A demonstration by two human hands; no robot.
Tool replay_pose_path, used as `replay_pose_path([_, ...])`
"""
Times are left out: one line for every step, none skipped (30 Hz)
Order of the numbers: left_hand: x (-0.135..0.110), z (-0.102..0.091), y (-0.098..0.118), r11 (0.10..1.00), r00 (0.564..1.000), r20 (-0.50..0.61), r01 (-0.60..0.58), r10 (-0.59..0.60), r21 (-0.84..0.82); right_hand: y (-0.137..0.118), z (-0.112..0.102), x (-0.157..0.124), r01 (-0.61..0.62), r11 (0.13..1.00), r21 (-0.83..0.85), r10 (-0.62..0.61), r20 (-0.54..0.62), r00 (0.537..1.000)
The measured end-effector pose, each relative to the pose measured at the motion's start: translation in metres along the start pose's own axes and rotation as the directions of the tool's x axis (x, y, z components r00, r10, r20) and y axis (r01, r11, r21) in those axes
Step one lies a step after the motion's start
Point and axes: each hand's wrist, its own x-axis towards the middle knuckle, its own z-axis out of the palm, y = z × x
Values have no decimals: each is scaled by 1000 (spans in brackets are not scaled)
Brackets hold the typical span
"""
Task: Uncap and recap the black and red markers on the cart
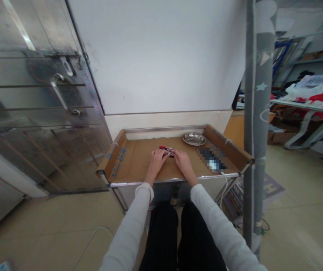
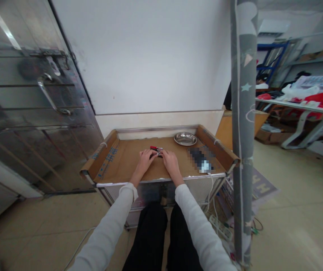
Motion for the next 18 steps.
replay_pose_path([0,-1,1,1000,1000,-5,-2,2,0,-1,0,0,20,999,26,-20,9,1000])
replay_pose_path([0,-1,1,1000,1000,-9,-1,1,-1,-2,0,0,47,996,70,-48,21,999])
replay_pose_path([0,-2,1,1000,1000,-15,6,-6,-2,-3,1,0,81,989,127,-86,37,996])
replay_pose_path([-1,-3,2,1000,999,-27,19,-19,-2,-4,1,0,117,975,188,-128,51,990])
replay_pose_path([-1,-4,2,999,998,-50,41,-42,-2,-5,2,0,149,959,239,-167,59,984])
replay_pose_path([-1,-5,2,997,994,-85,71,-71,-3,-5,3,0,171,947,271,-193,59,979])
replay_pose_path([-1,-6,2,994,986,-131,108,-107,-6,-4,4,1,178,944,276,-199,52,979])
replay_pose_path([-1,-7,1,989,972,-181,148,-147,-9,-4,4,1,172,951,256,-188,39,981])
replay_pose_path([-1,-7,0,982,955,-229,191,-189,-12,-3,5,1,156,964,215,-165,26,986])
replay_pose_path([0,-7,-1,972,935,-270,234,-229,-13,-2,5,2,128,979,156,-132,16,991])
replay_pose_path([0,-6,-3,962,917,-300,274,-265,-11,0,6,2,93,992,85,-95,14,995])
replay_pose_path([0,-5,-6,951,902,-316,310,-296,-6,1,6,2,57,998,9,-57,20,998])
replay_pose_path([1,-4,-8,940,892,-319,340,-321,5,2,6,1,25,998,-64,-23,30,999])
replay_pose_path([1,-2,-11,931,888,-310,363,-340,20,3,7,1,-1,992,-128,6,42,999])
replay_pose_path([2,0,-13,925,889,-292,378,-352,39,4,7,1,-21,984,-178,31,51,998])
replay_pose_path([2,2,-15,920,894,-267,386,-359,58,4,8,0,-34,977,-213,47,59,997])
replay_pose_path([2,3,-17,918,901,-239,389,-362,77,5,8,0,-40,971,-235,57,65,996])
replay_pose_path([2,5,-18,917,907,-214,388,-362,94,6,9,0,-46,967,-250,65,70,995])
